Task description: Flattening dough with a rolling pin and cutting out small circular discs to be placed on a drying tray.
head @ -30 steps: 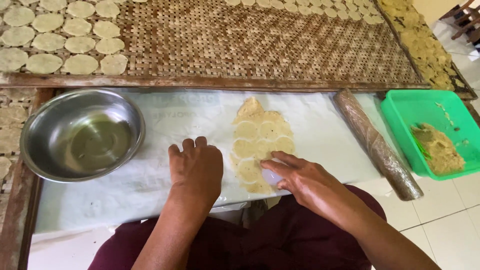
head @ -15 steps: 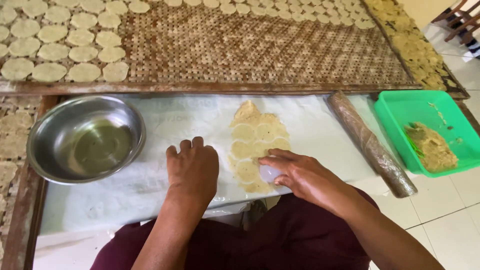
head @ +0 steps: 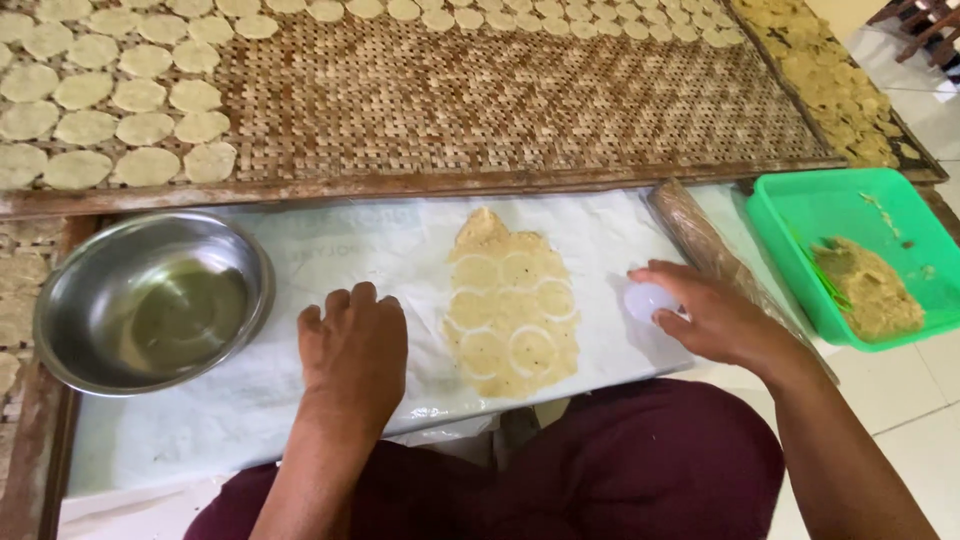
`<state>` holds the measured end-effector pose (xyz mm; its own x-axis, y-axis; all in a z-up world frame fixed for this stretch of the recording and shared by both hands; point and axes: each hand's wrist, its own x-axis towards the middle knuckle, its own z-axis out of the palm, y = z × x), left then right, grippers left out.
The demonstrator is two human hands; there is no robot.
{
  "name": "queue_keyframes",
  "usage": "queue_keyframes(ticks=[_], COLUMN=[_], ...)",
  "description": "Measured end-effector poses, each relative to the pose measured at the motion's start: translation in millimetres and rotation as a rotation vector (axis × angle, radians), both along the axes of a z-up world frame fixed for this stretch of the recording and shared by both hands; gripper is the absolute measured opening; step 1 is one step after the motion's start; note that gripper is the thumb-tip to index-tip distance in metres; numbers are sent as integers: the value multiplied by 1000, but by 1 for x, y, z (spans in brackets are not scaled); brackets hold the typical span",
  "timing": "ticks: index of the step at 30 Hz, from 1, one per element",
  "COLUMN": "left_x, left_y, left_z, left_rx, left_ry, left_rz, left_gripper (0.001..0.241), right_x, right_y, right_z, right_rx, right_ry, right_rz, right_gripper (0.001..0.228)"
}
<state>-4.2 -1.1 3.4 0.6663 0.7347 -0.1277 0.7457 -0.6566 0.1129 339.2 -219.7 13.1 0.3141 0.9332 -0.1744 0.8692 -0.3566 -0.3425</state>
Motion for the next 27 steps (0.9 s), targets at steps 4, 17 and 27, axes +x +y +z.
queue_keyframes(ticks=[4,17,27], left_x=[8,29,28], left_y=[-1,8,10], left_z=[-5,0,9], left_rx=[23,-58,-125], left_ry=[-52,-26,72], left_rz=[11,43,-4], left_gripper=[20,21,32], right_x=[9,-100,-125], right_y=[6,122,148], right_z=[-5,41,-4], right_rx=[-56,316,117], right_ry=[-77,-273,-358], right_rz=[137,430,468], right_gripper=[68,66,64])
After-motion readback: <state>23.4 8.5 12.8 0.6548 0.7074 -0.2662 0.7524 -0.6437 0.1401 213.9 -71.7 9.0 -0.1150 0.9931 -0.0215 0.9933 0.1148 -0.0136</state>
